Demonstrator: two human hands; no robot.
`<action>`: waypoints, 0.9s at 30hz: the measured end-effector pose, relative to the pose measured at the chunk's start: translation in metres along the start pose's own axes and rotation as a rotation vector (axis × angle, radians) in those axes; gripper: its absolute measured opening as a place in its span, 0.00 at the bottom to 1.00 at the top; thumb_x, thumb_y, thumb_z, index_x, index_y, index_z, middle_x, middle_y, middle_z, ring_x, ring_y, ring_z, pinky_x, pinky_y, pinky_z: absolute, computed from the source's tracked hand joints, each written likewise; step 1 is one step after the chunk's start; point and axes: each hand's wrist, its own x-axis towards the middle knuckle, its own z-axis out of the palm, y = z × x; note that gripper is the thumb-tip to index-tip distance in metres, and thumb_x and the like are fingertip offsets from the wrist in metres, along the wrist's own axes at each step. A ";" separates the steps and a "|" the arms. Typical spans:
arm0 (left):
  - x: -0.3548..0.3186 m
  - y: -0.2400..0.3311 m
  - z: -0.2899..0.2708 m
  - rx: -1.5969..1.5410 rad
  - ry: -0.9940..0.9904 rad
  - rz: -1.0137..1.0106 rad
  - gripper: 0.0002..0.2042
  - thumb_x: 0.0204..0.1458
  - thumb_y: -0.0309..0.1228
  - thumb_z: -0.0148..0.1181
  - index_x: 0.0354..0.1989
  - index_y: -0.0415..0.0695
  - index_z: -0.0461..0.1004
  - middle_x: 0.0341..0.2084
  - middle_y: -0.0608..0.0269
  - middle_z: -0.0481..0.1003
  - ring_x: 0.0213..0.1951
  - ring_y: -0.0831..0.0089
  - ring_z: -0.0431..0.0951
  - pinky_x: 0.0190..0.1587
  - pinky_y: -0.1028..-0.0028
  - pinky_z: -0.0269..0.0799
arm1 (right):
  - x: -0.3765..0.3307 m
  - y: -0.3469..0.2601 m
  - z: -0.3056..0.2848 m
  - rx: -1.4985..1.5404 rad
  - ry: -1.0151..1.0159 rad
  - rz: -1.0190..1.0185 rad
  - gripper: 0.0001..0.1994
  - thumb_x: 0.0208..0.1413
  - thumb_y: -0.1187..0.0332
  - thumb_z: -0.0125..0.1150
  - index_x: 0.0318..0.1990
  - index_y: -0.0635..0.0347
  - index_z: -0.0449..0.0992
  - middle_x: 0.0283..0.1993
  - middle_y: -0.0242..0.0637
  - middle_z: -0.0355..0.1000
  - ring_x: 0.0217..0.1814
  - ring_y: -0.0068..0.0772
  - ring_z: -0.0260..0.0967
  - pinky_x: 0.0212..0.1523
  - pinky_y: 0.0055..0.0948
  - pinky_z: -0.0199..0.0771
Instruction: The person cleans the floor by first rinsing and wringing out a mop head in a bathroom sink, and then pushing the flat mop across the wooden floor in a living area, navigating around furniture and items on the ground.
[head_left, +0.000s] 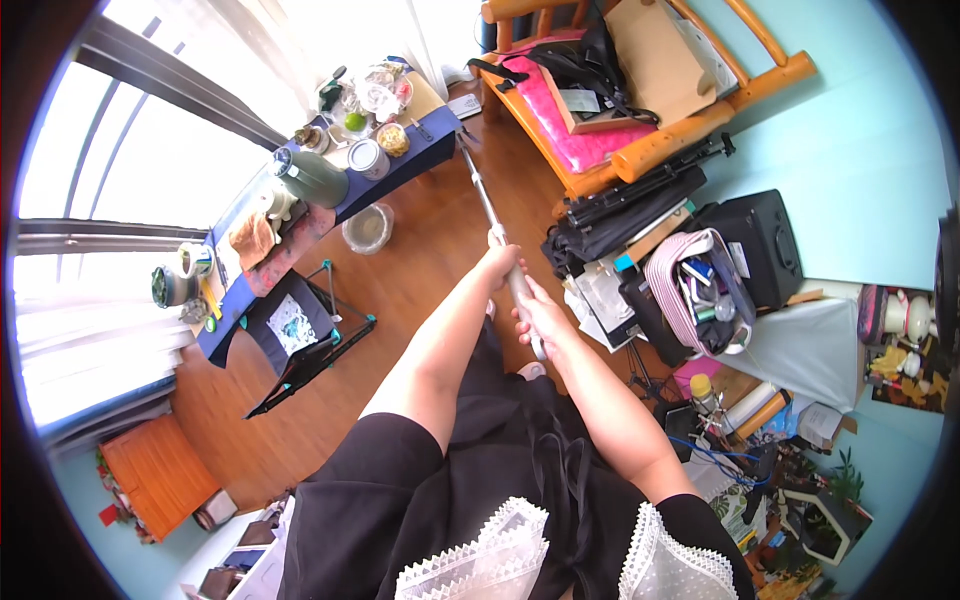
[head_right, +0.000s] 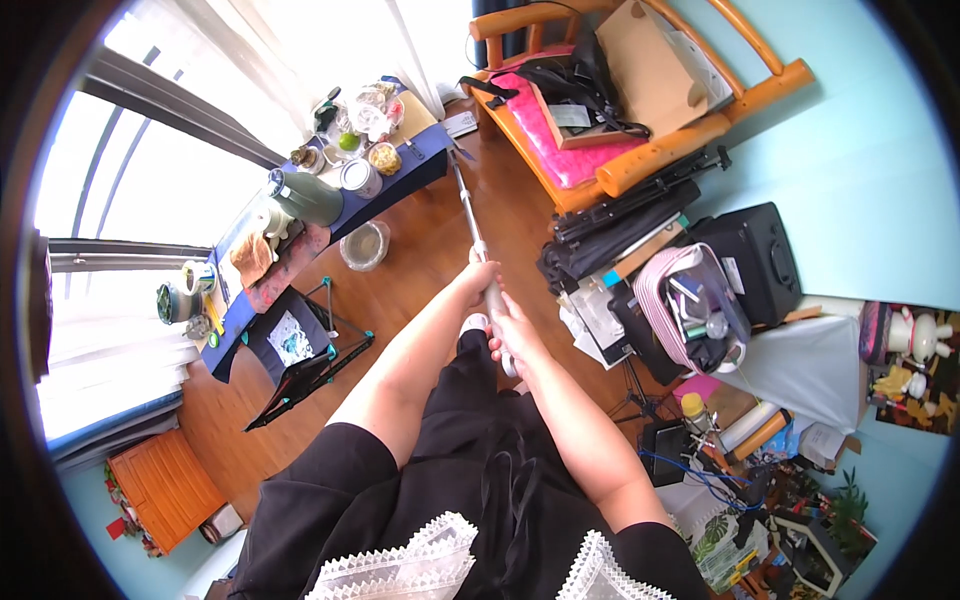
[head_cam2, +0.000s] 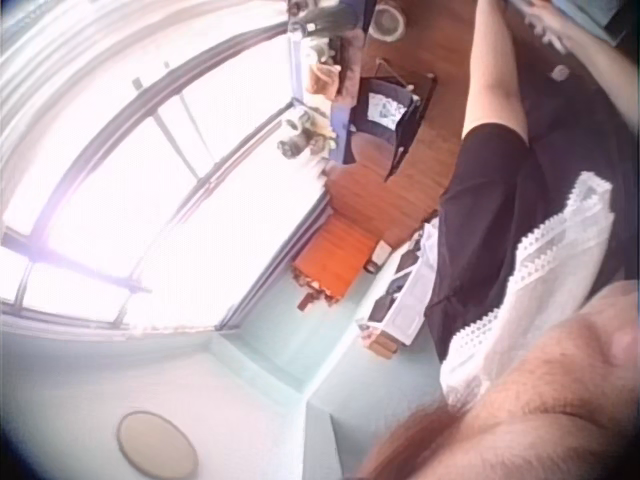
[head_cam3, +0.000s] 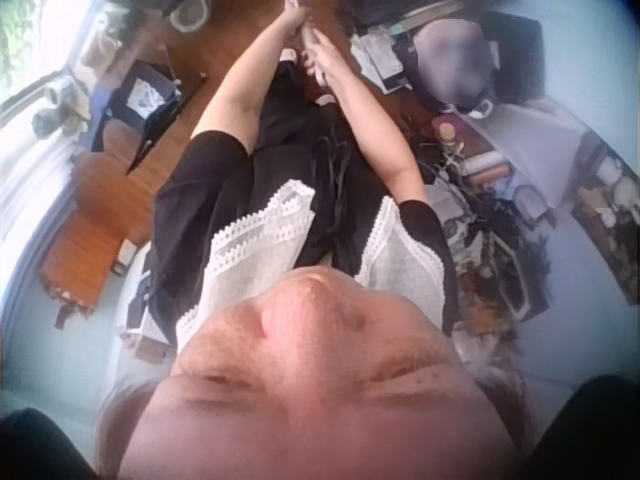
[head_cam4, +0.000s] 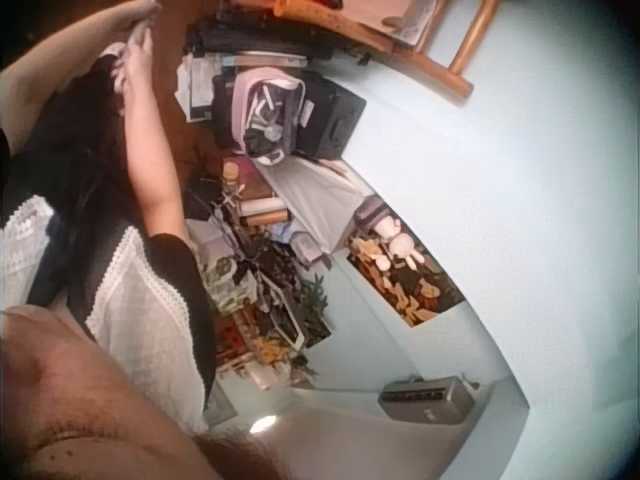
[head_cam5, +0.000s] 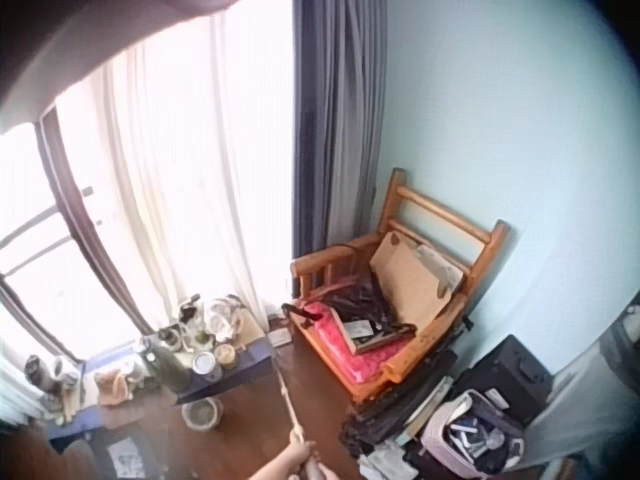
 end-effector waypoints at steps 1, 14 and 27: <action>-0.002 0.013 -0.001 -0.005 0.004 -0.002 0.12 0.55 0.29 0.47 0.45 0.41 0.57 0.25 0.59 0.68 0.24 0.69 0.73 0.28 0.70 0.74 | 0.003 -0.009 0.009 0.010 0.011 -0.012 0.25 0.63 0.63 0.45 0.66 0.39 0.51 0.28 0.32 0.61 0.17 0.18 0.57 0.14 0.19 0.61; 0.016 0.092 -0.011 -0.012 -0.077 -0.039 0.13 0.55 0.28 0.49 0.46 0.41 0.57 0.25 0.62 0.66 0.25 0.73 0.69 0.31 0.72 0.73 | 0.043 -0.058 0.043 0.079 0.036 -0.103 0.27 0.62 0.63 0.47 0.68 0.42 0.49 0.27 0.32 0.62 0.18 0.17 0.58 0.14 0.18 0.61; -0.006 0.038 -0.004 -0.109 0.012 0.037 0.13 0.55 0.28 0.48 0.46 0.44 0.55 0.27 0.59 0.67 0.27 0.70 0.70 0.30 0.70 0.73 | 0.010 -0.032 0.022 -0.104 -0.049 0.042 0.29 0.63 0.62 0.44 0.68 0.33 0.42 0.31 0.32 0.60 0.18 0.18 0.55 0.14 0.18 0.60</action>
